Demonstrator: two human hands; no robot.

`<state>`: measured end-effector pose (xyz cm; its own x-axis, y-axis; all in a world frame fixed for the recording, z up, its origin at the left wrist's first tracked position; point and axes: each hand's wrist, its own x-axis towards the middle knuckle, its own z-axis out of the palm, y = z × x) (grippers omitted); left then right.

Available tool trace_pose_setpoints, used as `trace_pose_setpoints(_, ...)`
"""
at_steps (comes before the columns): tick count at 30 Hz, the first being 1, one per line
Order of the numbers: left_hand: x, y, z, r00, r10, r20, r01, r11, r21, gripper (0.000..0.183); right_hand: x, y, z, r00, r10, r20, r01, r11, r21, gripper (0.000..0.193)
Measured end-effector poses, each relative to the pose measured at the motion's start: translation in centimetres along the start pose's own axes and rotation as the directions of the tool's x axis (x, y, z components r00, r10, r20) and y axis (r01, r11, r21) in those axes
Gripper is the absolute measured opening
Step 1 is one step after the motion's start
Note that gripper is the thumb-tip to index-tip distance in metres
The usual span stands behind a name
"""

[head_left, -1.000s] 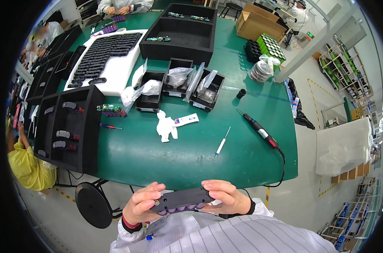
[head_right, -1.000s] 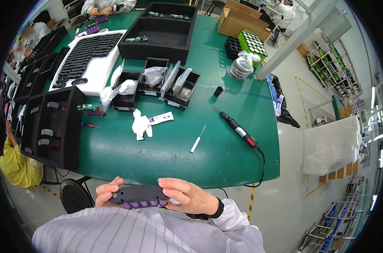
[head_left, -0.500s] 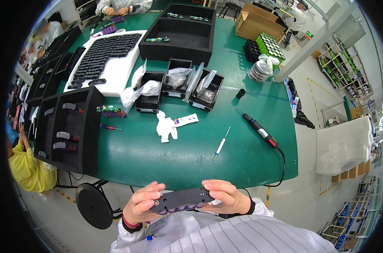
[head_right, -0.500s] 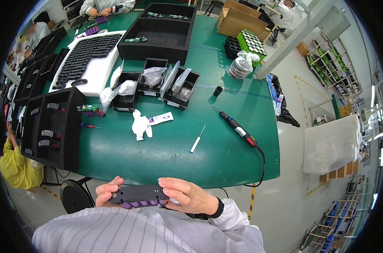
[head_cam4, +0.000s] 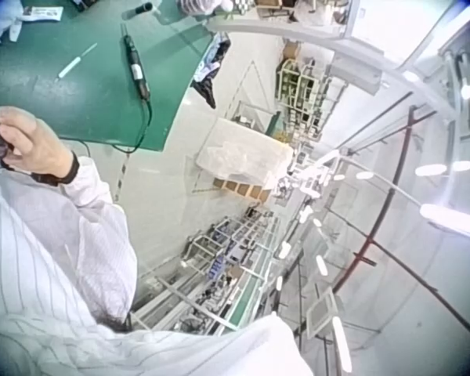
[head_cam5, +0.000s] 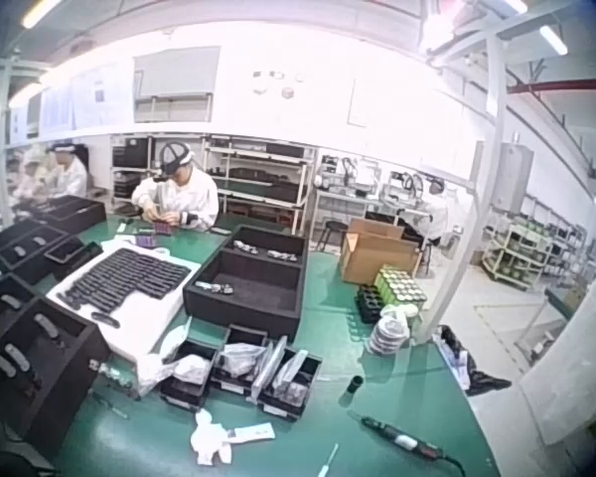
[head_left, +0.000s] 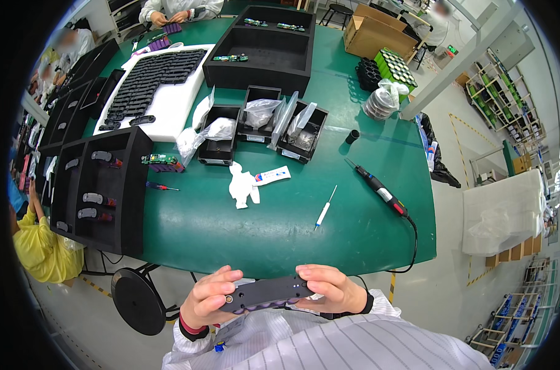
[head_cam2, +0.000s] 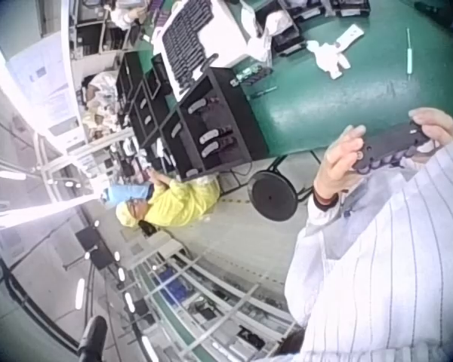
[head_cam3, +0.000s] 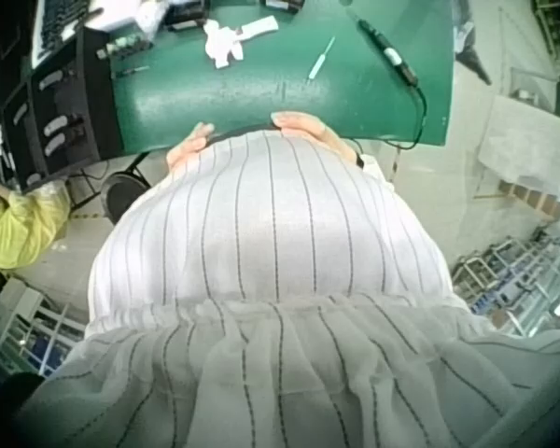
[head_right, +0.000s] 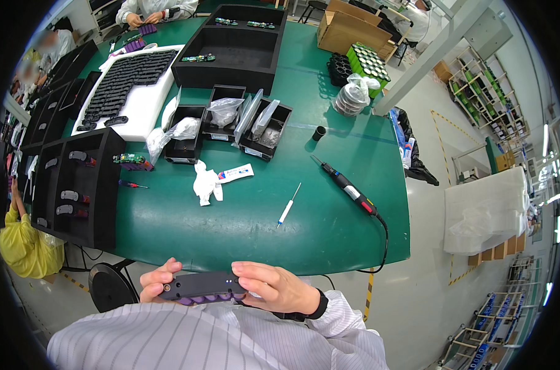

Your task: The person fits a black plastic cover onto a purple battery pack, uses a small tool to adjust the assembly, and then uses a power screwdriver to drive screws into the cover.

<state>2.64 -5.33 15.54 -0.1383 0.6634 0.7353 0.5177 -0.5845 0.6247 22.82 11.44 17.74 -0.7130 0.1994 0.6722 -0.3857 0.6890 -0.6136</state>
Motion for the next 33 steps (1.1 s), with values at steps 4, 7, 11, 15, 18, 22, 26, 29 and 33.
trace_pose_setpoints(4,0.4,0.2,-0.2,0.999,0.025,0.021,-0.025,1.000,0.000,0.085,-0.4,0.1,0.2,1.000,-0.023,-0.003,0.023,1.000,-0.004,0.080)
trace_pose_setpoints(7,0.9,0.3,-0.3,1.000,0.000,-0.006,-0.001,1.000,-0.025,0.080,-0.7,0.3,0.3,0.999,-0.042,-0.015,0.042,0.999,-0.023,0.076)
trace_pose_setpoints(11,1.1,0.1,-1.0,0.996,0.007,0.092,-0.004,1.000,-0.028,0.072,-0.6,0.3,0.1,0.999,-0.052,-0.009,0.052,0.997,-0.061,0.071)
trace_pose_setpoints(15,-0.4,0.3,-1.0,0.992,-0.066,0.108,0.065,0.998,0.008,0.077,-0.6,0.3,0.2,0.999,-0.051,-0.018,0.051,0.998,-0.049,0.072)
trace_pose_setpoints(18,-0.1,0.3,-0.3,0.985,-0.164,0.056,0.162,0.986,0.037,0.084,-0.2,0.2,-0.1,0.999,0.038,-0.010,-0.038,0.999,-0.028,0.079)
trace_pose_setpoints(22,1.7,0.3,-1.1,0.922,-0.336,0.191,0.326,0.942,0.080,0.108,0.9,-0.1,-1.2,0.951,0.291,0.107,-0.300,0.950,0.088,0.094)
trace_pose_setpoints(26,0.6,-0.2,-0.1,0.853,-0.503,0.139,0.520,0.844,-0.132,0.115,1.3,0.1,-1.2,0.898,0.415,0.146,-0.431,0.895,0.110,0.098)
trace_pose_setpoints(29,0.7,-0.2,0.8,0.769,-0.623,0.142,0.630,0.702,-0.333,0.119,0.8,0.6,-1.0,0.791,0.583,0.186,-0.612,0.757,0.229,0.102)
trace_pose_setpoints(33,0.4,-0.8,1.7,0.627,-0.767,0.134,0.756,0.558,-0.341,0.115,-0.1,2.2,-0.4,0.703,0.670,0.238,-0.702,0.603,0.379,0.103)
